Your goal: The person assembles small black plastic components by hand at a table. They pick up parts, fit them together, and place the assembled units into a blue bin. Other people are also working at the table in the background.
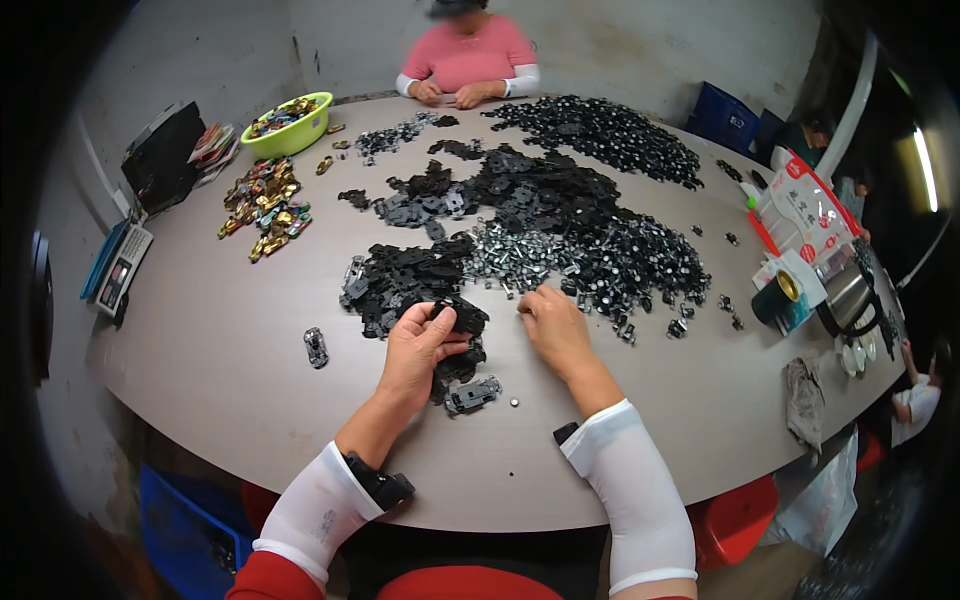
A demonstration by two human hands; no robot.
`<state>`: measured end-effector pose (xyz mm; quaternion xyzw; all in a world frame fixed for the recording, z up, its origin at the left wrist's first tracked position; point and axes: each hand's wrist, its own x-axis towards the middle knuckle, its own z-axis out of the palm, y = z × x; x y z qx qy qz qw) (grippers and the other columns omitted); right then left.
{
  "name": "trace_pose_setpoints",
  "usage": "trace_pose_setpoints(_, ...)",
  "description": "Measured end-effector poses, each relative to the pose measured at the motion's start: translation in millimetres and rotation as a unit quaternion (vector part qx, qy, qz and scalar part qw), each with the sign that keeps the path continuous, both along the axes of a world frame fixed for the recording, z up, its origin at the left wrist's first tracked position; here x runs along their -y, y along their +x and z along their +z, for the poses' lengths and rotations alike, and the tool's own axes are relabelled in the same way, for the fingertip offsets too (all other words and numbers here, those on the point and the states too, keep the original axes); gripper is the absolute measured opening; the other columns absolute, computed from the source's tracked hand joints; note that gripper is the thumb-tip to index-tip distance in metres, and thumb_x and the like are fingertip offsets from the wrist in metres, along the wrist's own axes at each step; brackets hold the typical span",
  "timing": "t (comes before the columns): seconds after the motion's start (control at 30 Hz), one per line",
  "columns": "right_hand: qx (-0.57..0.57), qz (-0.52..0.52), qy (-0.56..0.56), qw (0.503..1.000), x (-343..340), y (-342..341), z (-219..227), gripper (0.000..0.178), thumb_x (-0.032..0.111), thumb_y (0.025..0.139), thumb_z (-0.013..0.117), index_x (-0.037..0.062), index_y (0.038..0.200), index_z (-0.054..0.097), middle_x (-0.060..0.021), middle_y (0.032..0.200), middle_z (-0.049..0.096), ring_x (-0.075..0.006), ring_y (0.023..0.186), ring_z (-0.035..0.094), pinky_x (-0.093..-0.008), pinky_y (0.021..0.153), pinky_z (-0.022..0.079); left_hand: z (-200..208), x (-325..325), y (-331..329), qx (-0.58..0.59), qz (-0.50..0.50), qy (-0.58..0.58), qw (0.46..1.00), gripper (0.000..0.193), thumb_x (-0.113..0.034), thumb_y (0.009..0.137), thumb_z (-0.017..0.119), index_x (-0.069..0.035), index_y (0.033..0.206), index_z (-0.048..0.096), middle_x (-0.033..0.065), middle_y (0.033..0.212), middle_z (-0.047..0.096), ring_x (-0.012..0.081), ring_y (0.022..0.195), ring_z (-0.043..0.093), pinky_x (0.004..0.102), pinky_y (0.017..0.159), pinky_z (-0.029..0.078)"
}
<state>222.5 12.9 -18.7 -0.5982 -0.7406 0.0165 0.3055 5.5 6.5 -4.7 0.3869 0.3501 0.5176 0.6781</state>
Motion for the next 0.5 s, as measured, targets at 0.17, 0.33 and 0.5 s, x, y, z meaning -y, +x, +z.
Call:
trace_pose_setpoints(0.17, -0.198, 0.030, -0.022, 0.980, 19, -11, 0, 0.010, 0.002, 0.079, 0.068, 0.0055, 0.089, 0.067, -0.0107, 0.089, 0.062, -0.0262, 0.085, 0.063, -0.0339, 0.070, 0.054, -5, -1, -2, 0.023, -0.005, 0.000, 1.000, 0.019, -0.018, 0.094, 0.066, -0.004, 0.104, 0.057, 0.0078, 0.098, 0.069, 0.0160, 0.086, 0.068, 0.0292, 0.076, 0.058)
trace_pose_setpoints(0.33, -0.225, 0.069, 0.075, 0.969, 42, -38, 22, 0.014, -0.001, 0.079, 0.069, 0.0038, 0.091, 0.065, -0.0134, 0.116, 0.066, -0.0274, 0.101, 0.064, -0.0349, 0.079, 0.054, -4, 1, -3, 0.019, -0.001, -0.013, 1.000, 0.018, -0.016, 0.093, 0.066, -0.003, 0.101, 0.056, 0.0099, 0.097, 0.069, 0.0164, 0.084, 0.068, 0.0288, 0.074, 0.058)
trace_pose_setpoints(0.5, -0.148, 0.118, 0.104, 0.976, 48, -56, 30, 0.020, -0.002, 0.076, 0.069, 0.0030, 0.095, 0.063, -0.0129, 0.108, 0.065, -0.0314, 0.101, 0.062, -0.0387, 0.087, 0.051, -3, 1, -5, 0.013, -0.015, -0.020, 1.000, 0.013, -0.014, 0.092, 0.068, -0.006, 0.096, 0.059, 0.0070, 0.093, 0.069, 0.0138, 0.081, 0.067, 0.0284, 0.075, 0.057)
